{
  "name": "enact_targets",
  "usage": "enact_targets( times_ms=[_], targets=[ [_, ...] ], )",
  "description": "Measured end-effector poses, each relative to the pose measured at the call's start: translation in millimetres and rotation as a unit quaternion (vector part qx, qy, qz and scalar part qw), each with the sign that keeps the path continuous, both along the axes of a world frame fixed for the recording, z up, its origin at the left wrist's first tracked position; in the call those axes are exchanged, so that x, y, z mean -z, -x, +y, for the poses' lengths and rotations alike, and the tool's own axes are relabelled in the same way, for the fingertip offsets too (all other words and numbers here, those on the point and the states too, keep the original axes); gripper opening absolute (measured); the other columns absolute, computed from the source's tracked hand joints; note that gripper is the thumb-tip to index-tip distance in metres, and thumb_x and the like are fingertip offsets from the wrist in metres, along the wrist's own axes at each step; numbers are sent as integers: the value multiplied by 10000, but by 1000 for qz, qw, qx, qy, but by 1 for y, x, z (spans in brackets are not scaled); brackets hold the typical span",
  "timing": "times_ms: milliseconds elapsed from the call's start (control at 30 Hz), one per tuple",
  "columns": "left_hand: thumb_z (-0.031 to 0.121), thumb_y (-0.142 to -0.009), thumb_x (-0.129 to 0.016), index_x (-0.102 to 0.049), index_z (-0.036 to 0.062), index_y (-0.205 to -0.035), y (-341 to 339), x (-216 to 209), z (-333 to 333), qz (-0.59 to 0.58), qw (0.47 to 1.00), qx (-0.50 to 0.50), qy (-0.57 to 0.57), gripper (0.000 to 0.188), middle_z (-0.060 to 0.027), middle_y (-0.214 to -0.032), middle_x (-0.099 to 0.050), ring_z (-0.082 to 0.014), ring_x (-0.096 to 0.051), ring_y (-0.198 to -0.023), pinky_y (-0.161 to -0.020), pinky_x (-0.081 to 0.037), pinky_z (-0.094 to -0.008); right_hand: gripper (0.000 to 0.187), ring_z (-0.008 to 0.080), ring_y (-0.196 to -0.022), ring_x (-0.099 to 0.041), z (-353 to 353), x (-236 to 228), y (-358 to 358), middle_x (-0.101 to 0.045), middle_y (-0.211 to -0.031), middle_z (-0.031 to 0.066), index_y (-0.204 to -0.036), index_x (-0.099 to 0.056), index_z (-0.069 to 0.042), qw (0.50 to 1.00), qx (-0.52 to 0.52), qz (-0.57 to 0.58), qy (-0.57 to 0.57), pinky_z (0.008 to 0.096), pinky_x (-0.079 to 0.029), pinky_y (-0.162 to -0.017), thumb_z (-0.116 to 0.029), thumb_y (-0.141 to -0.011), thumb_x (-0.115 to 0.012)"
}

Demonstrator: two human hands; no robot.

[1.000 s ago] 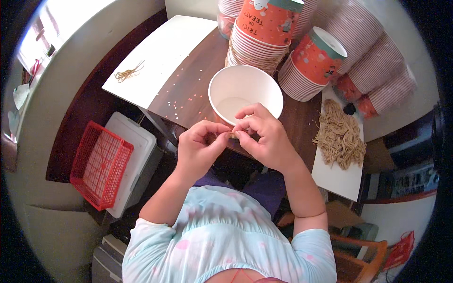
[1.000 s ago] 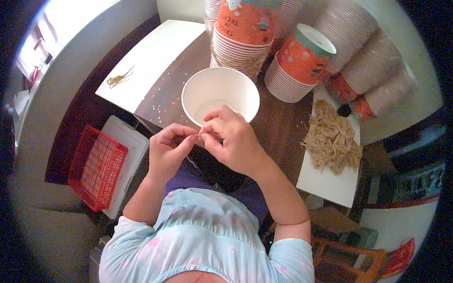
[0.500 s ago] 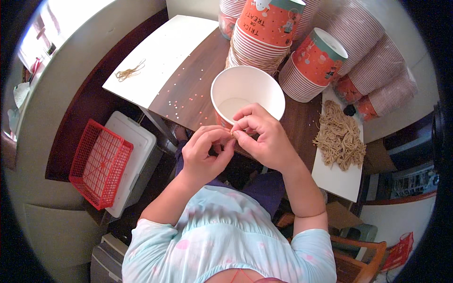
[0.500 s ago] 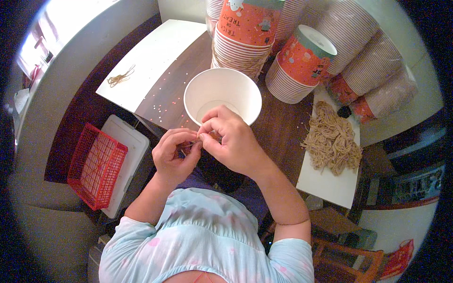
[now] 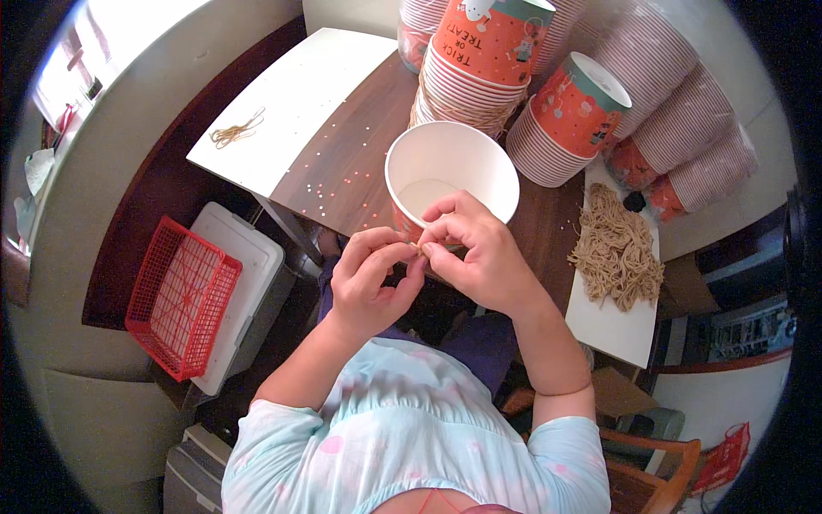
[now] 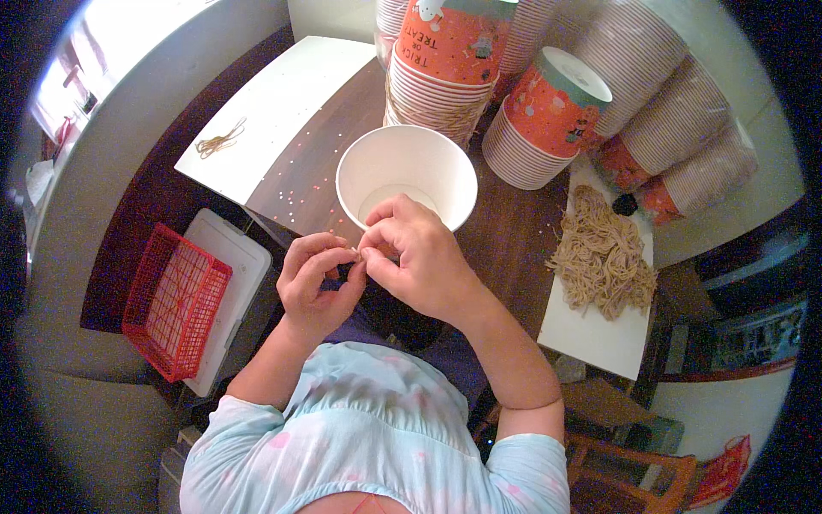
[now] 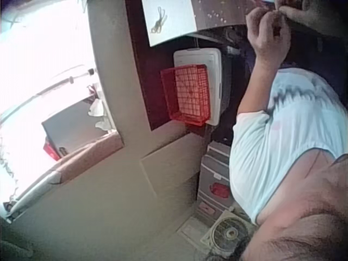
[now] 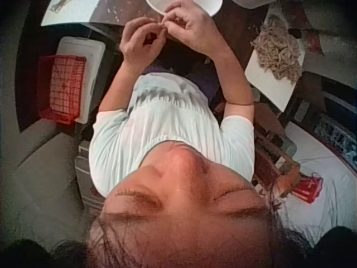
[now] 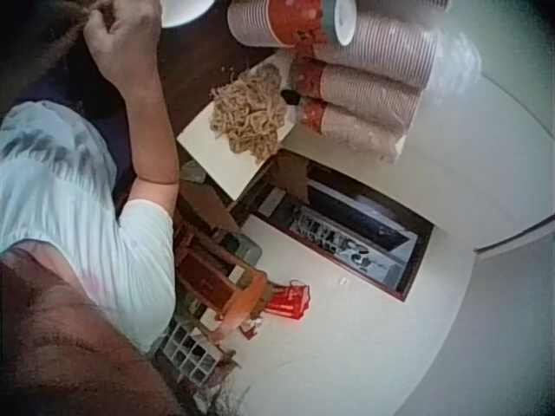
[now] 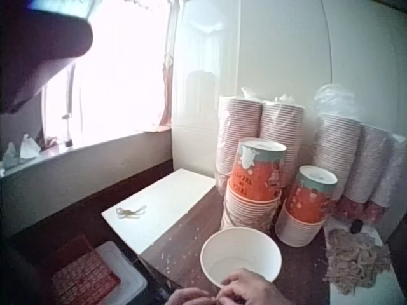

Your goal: Attach elastic string handles to small paper buckets.

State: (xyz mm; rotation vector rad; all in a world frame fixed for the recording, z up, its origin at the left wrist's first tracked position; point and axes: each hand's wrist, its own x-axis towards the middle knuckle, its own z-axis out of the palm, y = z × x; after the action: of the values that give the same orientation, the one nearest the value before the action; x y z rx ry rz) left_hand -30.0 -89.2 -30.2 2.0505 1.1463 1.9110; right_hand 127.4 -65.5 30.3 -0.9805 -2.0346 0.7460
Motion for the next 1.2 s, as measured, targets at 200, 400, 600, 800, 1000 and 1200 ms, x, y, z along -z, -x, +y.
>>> enact_targets(
  times_ms=[200, 400, 600, 800, 1000, 1200],
  targets=[
    [-36, -667, -730, -630, 25, -849, 1, 4, 1, 1, 999, 47, 2, 216, -89, -866, -605, -125, -566, -596, -485, -454, -231, 78, 302, -865, -581, 0, 0, -1, -576, -938, 132, -751, -621, -19, 999, 2, -26, -44, 376, -464, -772, -85, -724, -653],
    [-16, -778, -682, -611, -4, -868, 7, 14, -7, -242, 916, 198, 253, 115, -46, -850, -619, -52, -525, -627, -542, -429, -183, 117, 289, -848, -582, -14, 1, -4, -586, -935, 117, -831, -619, -49, 986, 49, -36, -155, 375, -459, -756, -61, -720, -654],
    [34, -832, -659, -614, 15, -878, 8, 35, -5, -428, 728, 330, 422, 67, -47, -801, -639, -56, -511, -614, -515, -386, -182, 82, 242, -663, -597, -41, 33, -3, -593, -751, 91, -806, -608, -43, 992, 95, 5, -84, 323, -482, -598, -61, -754, -669],
    [32, -835, -651, -604, 23, -870, 7, 41, -5, -470, 651, 372, 466, 59, -63, -812, -648, -64, -502, -602, -509, -375, -190, 213, 77, -742, -565, -28, 69, 2, -650, -911, 31, -1035, -634, 18, 912, 90, 278, 286, 225, -462, -687, -117, -873, -603],
    [40, -846, -640, -606, 24, -876, 8, 44, -6, -474, 639, 390, 464, 49, -64, -821, -649, -57, -490, -594, -502, -365, -184, 207, 109, -844, -606, -22, 74, 10, -655, -937, 66, -1014, -625, 27, 844, 33, 395, 362, 250, -489, -788, -126, -875, -627],
    [48, -850, -638, -609, 30, -877, 9, 43, -3, -469, 635, 383, 480, 43, -52, -812, -644, -47, -470, -578, -490, -349, -178, 173, 101, -819, -600, -21, 78, 9, -659, -896, 58, -972, -634, 15, 858, 42, 375, 349, 236, -483, -764, -126, -872, -631]
  ],
)
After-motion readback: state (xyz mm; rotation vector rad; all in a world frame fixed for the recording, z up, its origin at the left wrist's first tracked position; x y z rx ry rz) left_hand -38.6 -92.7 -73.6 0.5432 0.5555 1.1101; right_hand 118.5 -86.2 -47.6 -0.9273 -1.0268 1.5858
